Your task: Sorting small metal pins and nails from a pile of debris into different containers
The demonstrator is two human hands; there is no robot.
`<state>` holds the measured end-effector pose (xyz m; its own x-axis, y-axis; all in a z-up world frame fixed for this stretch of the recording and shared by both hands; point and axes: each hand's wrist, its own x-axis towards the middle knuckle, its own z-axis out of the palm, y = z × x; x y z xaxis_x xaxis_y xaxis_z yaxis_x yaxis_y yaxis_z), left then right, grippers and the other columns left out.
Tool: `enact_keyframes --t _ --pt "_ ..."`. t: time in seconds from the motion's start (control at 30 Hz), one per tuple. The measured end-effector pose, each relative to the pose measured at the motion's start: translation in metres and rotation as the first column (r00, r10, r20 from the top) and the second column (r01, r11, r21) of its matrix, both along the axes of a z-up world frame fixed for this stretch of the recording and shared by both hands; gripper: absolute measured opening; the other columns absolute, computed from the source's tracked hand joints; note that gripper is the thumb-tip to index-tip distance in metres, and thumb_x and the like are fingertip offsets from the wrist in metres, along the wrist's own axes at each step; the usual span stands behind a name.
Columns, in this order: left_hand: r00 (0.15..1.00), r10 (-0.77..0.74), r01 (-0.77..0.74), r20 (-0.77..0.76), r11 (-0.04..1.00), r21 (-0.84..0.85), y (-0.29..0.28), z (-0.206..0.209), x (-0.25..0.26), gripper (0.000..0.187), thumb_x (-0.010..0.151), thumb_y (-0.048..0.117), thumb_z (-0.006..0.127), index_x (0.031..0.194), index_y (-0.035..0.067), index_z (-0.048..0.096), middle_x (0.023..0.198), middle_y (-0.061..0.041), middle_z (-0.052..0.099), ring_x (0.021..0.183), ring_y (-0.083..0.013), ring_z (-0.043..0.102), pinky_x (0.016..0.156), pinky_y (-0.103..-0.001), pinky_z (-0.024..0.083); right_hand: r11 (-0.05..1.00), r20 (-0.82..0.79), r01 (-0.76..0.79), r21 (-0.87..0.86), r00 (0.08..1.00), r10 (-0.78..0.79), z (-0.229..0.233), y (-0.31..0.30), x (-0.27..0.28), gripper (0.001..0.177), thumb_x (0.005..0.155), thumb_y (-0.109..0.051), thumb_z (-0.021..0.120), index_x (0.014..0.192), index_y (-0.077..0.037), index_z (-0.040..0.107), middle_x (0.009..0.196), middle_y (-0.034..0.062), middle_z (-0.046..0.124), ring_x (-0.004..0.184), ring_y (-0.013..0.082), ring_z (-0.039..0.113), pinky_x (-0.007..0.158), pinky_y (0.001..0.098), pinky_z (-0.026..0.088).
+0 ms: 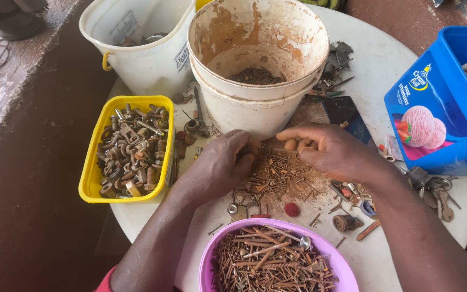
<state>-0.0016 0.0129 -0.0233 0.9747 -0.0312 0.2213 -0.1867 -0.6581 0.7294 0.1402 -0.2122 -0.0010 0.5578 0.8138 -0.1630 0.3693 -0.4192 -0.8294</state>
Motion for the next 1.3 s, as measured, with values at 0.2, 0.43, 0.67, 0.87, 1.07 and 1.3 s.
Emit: enact_keyframes --t 0.2,0.43,0.67,0.87,1.07,1.3 --pt "0.999 0.036 -0.036 0.013 0.999 0.016 0.002 -0.004 0.001 0.017 0.100 0.007 0.059 0.111 0.006 0.072 0.105 -0.022 0.071 0.101 -0.0464 0.074 0.083 -0.053 0.061 0.994 0.263 -0.065 -0.088 0.961 0.086 -0.004 0.010 -0.005 0.054 0.091 0.004 0.053 0.143 -0.002 0.066 0.105 0.0153 0.066 0.091 0.0205 0.065 0.070 0.0365 0.057" --pt "0.999 0.037 -0.037 0.010 0.999 0.015 0.000 -0.005 0.003 0.013 0.101 0.009 0.059 0.105 0.007 0.071 0.104 -0.018 0.071 0.102 -0.0414 0.074 0.083 -0.049 0.061 0.982 0.330 -0.052 -0.181 0.937 0.111 0.020 0.010 -0.014 0.043 0.098 -0.002 0.054 0.138 -0.002 0.069 0.102 0.0128 0.068 0.086 0.0185 0.066 0.064 0.0373 0.056" --pt "0.999 0.016 -0.015 0.035 0.999 -0.031 0.001 -0.004 0.001 0.013 0.101 0.007 0.059 0.103 0.007 0.072 0.104 -0.020 0.070 0.102 -0.0451 0.074 0.084 -0.052 0.061 0.969 0.340 -0.034 -0.246 0.933 0.120 0.031 0.006 -0.022 0.029 0.095 -0.009 0.071 0.122 -0.011 0.081 0.096 0.0091 0.073 0.077 0.0181 0.067 0.062 0.0371 0.055" --pt "0.999 0.009 -0.008 0.039 1.000 -0.024 0.000 -0.001 0.001 0.013 0.101 0.007 0.059 0.102 0.006 0.072 0.104 -0.020 0.070 0.102 -0.0444 0.074 0.085 -0.052 0.061 0.960 0.307 -0.125 -0.250 0.930 0.201 0.033 0.019 -0.035 0.041 0.097 -0.016 0.071 0.138 -0.010 0.071 0.118 0.0151 0.068 0.106 0.0325 0.066 0.089 0.0507 0.058" --pt "1.000 0.016 -0.015 0.015 1.000 -0.010 0.000 -0.004 0.003 0.013 0.102 0.009 0.059 0.103 0.008 0.072 0.105 -0.019 0.070 0.102 -0.0443 0.073 0.086 -0.052 0.061 0.939 0.364 -0.168 -0.300 0.890 0.275 0.016 0.019 -0.024 0.032 0.096 -0.021 0.068 0.126 -0.014 0.071 0.109 0.0114 0.065 0.101 0.0329 0.069 0.086 0.0532 0.058" --pt "0.998 0.044 -0.042 0.036 0.998 -0.046 0.000 -0.004 0.001 0.014 0.101 0.008 0.059 0.101 0.010 0.073 0.104 -0.017 0.070 0.101 -0.0442 0.073 0.084 -0.052 0.060 0.988 0.143 -0.049 -0.148 0.987 0.071 0.038 0.001 -0.016 0.032 0.100 -0.010 0.063 0.129 -0.004 0.075 0.098 0.0152 0.070 0.085 0.0268 0.066 0.072 0.0397 0.059"
